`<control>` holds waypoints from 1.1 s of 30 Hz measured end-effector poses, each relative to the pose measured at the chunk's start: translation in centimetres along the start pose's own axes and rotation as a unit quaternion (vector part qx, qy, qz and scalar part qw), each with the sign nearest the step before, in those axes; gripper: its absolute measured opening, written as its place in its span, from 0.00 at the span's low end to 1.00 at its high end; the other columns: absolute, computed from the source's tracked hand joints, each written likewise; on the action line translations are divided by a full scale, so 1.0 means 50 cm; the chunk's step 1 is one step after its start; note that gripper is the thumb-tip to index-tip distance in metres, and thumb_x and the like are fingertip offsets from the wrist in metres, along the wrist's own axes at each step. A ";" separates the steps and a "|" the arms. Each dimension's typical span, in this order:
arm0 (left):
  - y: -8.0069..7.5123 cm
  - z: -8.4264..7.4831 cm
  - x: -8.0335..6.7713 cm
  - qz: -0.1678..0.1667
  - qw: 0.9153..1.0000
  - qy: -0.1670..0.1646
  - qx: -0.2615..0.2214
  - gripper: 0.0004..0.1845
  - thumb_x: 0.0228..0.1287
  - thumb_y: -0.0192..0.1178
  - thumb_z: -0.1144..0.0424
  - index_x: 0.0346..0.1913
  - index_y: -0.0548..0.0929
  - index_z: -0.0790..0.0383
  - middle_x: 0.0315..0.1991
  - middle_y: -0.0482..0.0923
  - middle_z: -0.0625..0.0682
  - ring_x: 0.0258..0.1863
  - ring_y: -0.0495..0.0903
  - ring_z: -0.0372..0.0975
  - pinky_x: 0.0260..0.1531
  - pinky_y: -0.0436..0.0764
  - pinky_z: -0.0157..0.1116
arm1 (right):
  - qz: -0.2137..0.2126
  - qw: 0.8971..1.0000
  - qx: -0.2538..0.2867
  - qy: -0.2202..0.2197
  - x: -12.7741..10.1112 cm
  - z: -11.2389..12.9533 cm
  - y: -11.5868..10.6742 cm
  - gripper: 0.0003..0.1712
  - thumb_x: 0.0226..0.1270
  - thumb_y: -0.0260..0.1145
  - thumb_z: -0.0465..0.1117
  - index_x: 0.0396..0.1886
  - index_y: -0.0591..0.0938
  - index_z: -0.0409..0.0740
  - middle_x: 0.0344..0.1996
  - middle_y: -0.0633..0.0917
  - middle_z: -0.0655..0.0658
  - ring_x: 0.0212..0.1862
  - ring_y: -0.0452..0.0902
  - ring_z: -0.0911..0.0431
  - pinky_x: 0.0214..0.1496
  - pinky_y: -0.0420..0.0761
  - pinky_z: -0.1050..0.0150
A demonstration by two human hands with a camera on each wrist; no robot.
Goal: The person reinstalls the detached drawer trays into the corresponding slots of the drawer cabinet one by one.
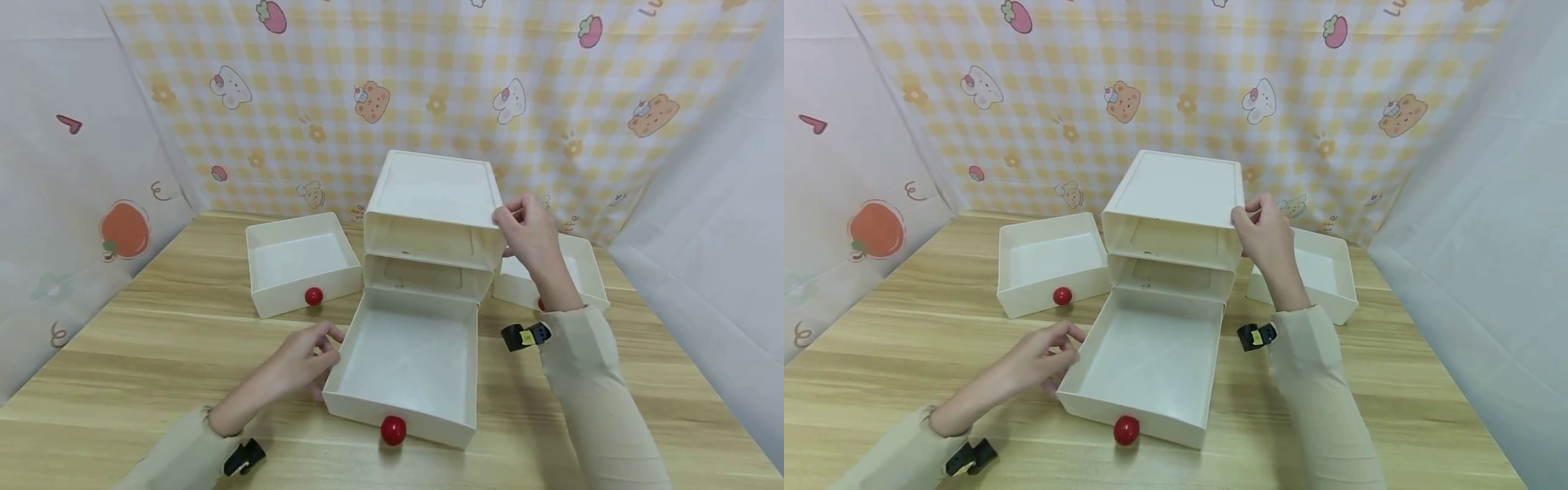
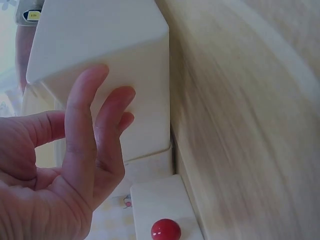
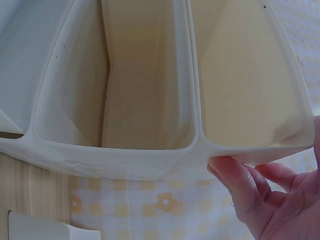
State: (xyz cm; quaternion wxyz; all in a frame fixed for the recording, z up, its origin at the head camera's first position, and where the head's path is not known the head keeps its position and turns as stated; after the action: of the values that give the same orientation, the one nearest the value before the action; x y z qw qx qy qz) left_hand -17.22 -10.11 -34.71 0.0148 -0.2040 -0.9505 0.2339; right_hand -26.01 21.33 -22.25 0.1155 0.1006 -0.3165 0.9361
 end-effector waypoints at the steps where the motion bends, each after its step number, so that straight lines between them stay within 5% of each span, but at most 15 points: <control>1: 0.002 0.000 0.001 -0.001 1.000 -0.001 -0.003 0.15 0.59 0.49 0.72 0.50 0.71 0.72 0.29 0.73 0.57 0.17 0.77 0.40 0.14 0.81 0.42 | -0.001 1.000 0.000 -0.001 0.000 0.000 0.000 0.13 0.61 0.51 0.45 0.40 0.70 0.41 0.33 0.74 0.44 0.33 0.71 0.56 0.26 0.82 0.62; 9: 0.008 0.003 0.023 -0.006 0.999 -0.035 -0.032 0.15 0.61 0.51 0.70 0.51 0.70 0.69 0.32 0.73 0.58 0.21 0.81 0.40 0.18 0.82 0.42 | 0.001 1.000 -0.003 -0.001 0.000 0.001 0.001 0.13 0.62 0.50 0.46 0.40 0.70 0.41 0.34 0.74 0.44 0.33 0.71 0.55 0.26 0.83 0.60; 22: 0.001 0.004 0.073 0.000 0.998 -0.037 -0.044 0.17 0.64 0.50 0.69 0.55 0.68 0.71 0.33 0.74 0.59 0.20 0.80 0.40 0.19 0.82 0.39 | 0.001 1.000 0.000 -0.003 -0.004 0.003 -0.004 0.13 0.62 0.50 0.46 0.40 0.70 0.42 0.34 0.73 0.45 0.33 0.70 0.56 0.23 0.81 0.67; 33: -0.008 0.009 0.112 -0.002 0.997 -0.059 -0.048 0.18 0.66 0.51 0.68 0.57 0.67 0.69 0.38 0.74 0.63 0.26 0.82 0.42 0.21 0.83 0.37 | 0.002 1.000 0.001 -0.001 -0.003 0.002 -0.002 0.13 0.62 0.50 0.46 0.40 0.70 0.42 0.34 0.73 0.45 0.34 0.71 0.55 0.26 0.83 0.62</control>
State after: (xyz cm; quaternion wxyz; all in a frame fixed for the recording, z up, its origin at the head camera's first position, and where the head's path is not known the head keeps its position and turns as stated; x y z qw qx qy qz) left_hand -22.56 -8.42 -35.31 -0.0507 -0.1884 -0.9603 0.1993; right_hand -25.86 21.33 -22.16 0.1134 0.1007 -0.3162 0.9365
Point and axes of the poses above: each hand's wrist, its own x-axis towards the middle knuckle, its own y-axis out of the palm, z = x × y, the point moved 3 cm from there along x, towards the middle knuckle
